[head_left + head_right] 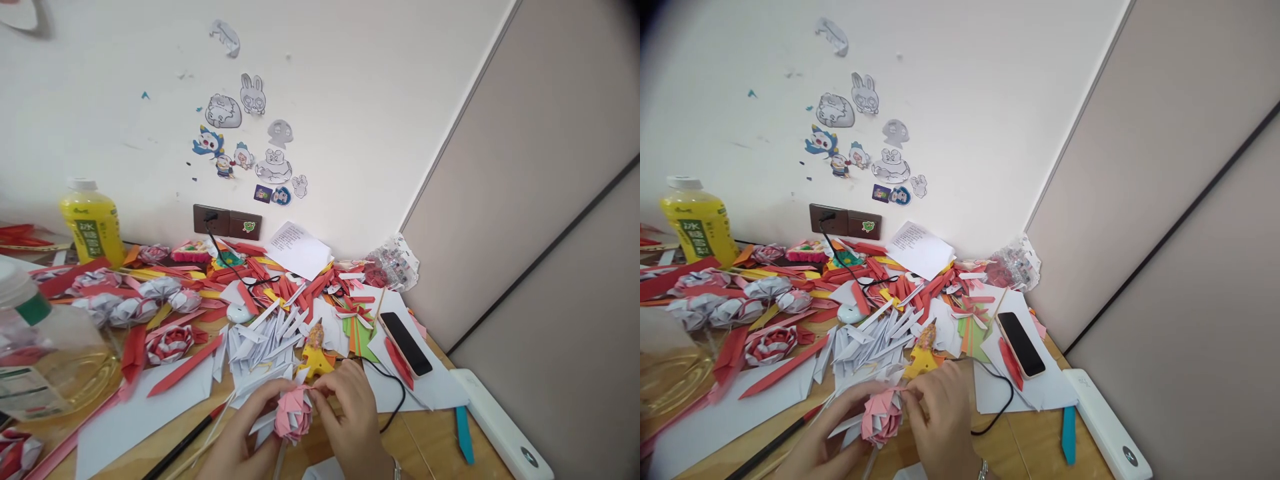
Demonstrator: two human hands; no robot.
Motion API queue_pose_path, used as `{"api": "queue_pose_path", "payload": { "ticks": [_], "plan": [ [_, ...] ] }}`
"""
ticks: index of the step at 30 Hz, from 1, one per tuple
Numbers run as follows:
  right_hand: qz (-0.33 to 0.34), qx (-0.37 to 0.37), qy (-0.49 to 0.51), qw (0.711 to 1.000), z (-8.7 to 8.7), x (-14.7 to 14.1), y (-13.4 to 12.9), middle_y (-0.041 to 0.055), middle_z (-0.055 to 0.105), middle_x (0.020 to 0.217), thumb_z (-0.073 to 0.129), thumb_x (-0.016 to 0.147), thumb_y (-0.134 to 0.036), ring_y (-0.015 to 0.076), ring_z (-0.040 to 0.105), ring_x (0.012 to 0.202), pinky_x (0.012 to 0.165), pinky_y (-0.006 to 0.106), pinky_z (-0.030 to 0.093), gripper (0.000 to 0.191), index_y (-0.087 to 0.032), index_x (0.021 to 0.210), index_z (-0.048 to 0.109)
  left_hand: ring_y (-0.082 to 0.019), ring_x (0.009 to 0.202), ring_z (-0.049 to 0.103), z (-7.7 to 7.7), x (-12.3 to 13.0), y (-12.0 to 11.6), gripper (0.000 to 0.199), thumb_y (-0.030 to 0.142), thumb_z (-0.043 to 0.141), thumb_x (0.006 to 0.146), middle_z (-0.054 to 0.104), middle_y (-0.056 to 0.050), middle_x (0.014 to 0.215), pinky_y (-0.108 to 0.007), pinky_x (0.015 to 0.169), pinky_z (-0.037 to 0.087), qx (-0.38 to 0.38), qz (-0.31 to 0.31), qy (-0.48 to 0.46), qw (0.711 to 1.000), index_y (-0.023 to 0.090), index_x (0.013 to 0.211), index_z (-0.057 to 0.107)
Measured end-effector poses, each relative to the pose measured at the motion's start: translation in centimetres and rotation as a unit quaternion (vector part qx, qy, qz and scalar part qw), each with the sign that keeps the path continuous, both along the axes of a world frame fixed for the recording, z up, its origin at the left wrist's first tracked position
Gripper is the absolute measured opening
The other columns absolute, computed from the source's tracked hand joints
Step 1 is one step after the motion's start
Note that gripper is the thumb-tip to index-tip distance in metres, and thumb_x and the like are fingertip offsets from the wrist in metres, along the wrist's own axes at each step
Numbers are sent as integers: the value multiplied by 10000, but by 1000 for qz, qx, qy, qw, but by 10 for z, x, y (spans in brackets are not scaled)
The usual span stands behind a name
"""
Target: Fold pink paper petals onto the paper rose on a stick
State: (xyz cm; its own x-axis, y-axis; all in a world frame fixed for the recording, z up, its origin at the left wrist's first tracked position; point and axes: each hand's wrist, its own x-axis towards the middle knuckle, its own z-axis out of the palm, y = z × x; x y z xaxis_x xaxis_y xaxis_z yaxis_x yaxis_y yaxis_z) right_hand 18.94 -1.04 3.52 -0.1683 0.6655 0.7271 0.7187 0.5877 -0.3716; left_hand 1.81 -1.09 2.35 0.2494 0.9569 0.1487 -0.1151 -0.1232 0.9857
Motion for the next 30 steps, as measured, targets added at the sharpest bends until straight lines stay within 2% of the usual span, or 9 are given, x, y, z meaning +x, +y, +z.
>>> {"api": "queue_pose_path", "payload": {
  "ticks": [13, 20, 30],
  "plan": [
    [13, -1, -20, 1000, -1, 0, -1, 18, 551, 685, 422, 938, -186, 185, 484, 646, 609, 309, 359, 179, -199, 780, 505, -253, 1013, 610, 2, 1, 1, 340, 108, 604, 718, 707, -8, 1024, -329, 888, 483, 9, 8, -4, 1000, 330, 961, 690],
    [18, 34, -28, 999, -2, -2, 0, 16, 557, 697, 405, 931, -137, 183, 478, 651, 655, 323, 373, 167, -200, 809, 501, -253, 1013, 607, 0, 1, 1, 347, 108, 601, 716, 708, -17, 1029, -330, 889, 476, 15, -1, 11, 1000, 320, 978, 683],
    [13, 43, -33, 998, -4, -2, 0, 10, 515, 662, 433, 918, -124, 172, 441, 628, 620, 307, 353, 156, -194, 787, 478, -264, 1045, 587, -1, 1, 2, 347, 90, 584, 714, 690, -37, 1052, -351, 899, 469, -1, -15, 4, 1000, 289, 983, 674]
  ]
}}
